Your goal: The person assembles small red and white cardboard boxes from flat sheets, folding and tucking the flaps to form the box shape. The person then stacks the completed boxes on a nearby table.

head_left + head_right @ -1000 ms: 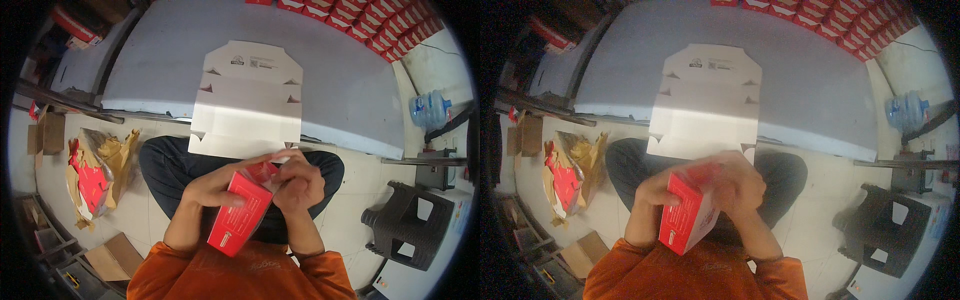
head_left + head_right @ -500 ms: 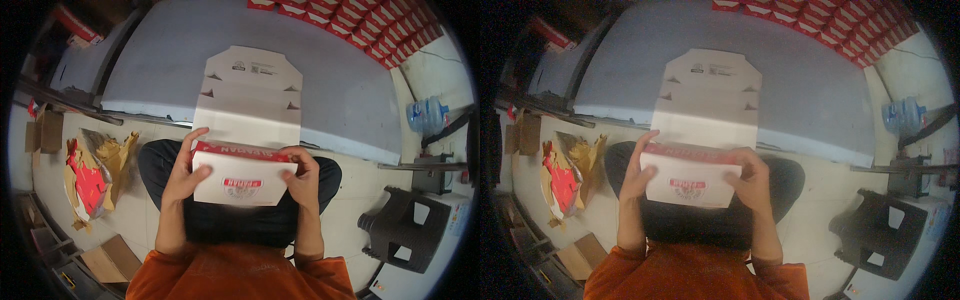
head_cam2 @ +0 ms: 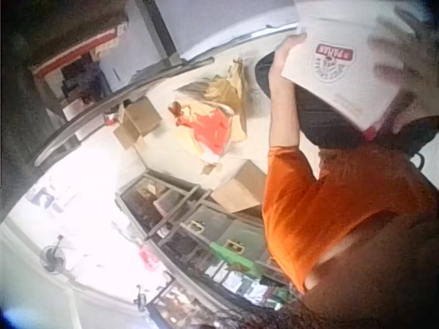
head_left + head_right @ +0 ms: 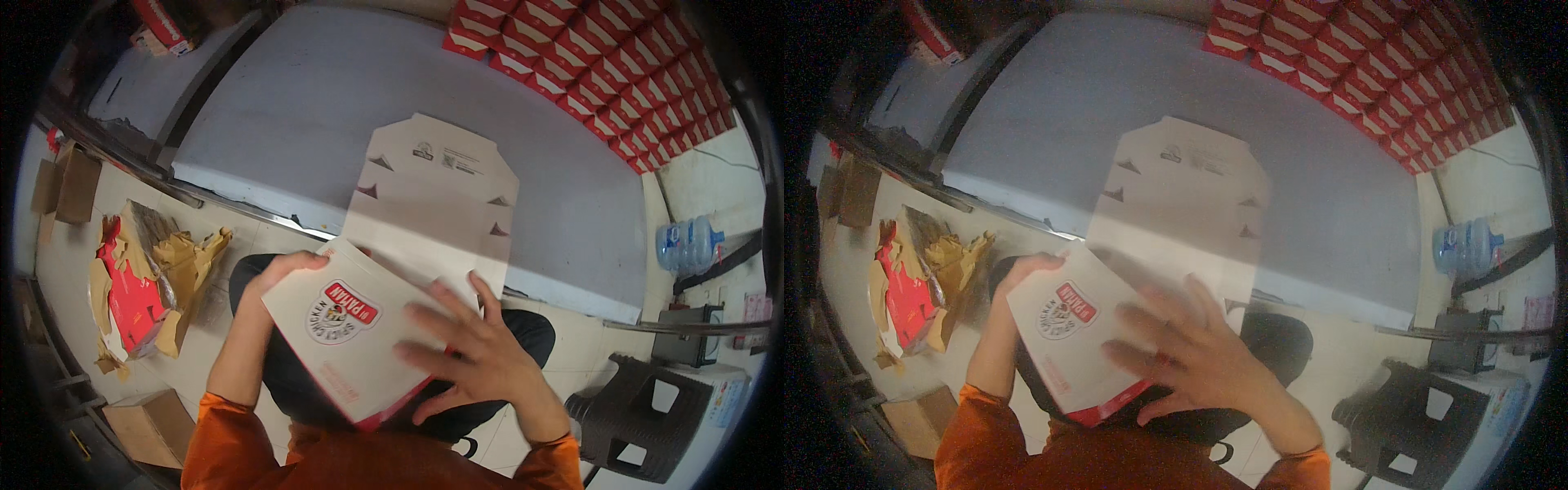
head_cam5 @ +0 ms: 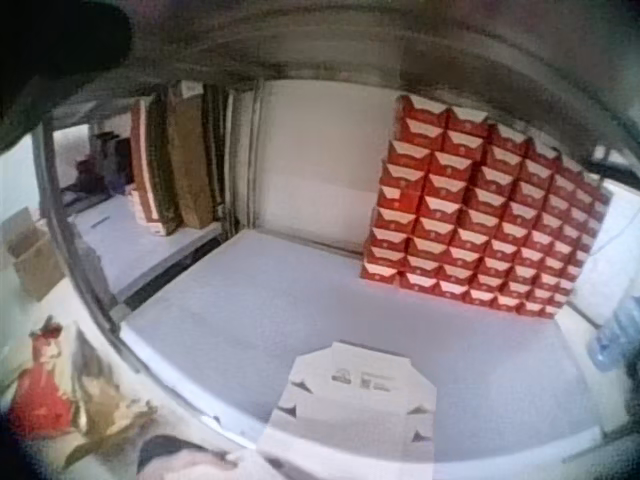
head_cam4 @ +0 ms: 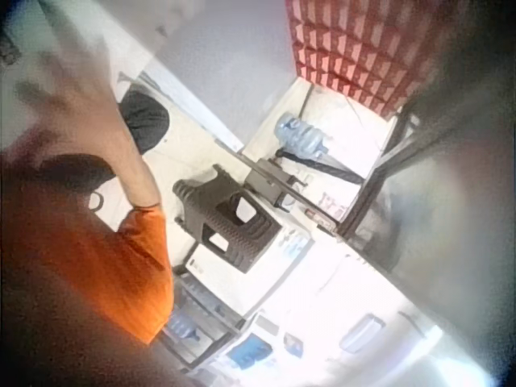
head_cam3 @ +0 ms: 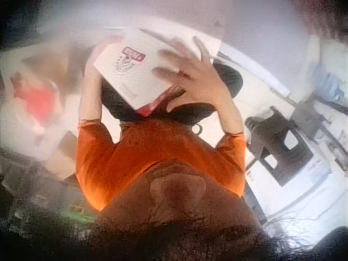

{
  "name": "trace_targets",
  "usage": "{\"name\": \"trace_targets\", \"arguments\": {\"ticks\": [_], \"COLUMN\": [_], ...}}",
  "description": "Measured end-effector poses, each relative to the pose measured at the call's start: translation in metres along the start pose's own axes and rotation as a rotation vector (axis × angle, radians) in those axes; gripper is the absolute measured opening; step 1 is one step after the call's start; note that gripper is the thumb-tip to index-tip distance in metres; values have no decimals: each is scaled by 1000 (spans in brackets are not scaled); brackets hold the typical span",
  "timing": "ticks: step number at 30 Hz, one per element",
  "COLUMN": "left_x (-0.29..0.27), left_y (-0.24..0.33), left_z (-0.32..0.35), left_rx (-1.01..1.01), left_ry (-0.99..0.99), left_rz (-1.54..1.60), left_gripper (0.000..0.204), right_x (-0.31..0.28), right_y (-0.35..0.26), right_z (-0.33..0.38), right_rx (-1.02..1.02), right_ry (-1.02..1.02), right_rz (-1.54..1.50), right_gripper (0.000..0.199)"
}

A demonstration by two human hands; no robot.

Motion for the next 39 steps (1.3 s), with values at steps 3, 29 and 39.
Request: {"name": "trace_targets", "arguments": {"ticks": [3, 29, 39], "left_x": [-35, -127, -128], "left_y": [34, 73, 74], "left_z": [-10, -22, -21], "left_rx": [175, 528, 538], "left_ry": [-106, 297, 352], "left_rz": [256, 47, 1], "left_gripper": [62, 61, 58], "right_x": [11, 64, 56], "right_y": [15, 462, 449], "right_z": [-46, -397, -387], "right_rx": [-168, 584, 444], "right_ry": [17, 113, 378], "right_rz": [79, 943, 1024], "right_gripper": [57, 48, 57]}}
Point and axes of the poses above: each hand's wrist, its own z-axis away from the middle knuckle, its own x-axis out of the palm, y = z × x, the point moved 9 cm from there along -z, towards the middle knuckle, and after that the axes turned 1 degree about x, right-handed, at the moved point
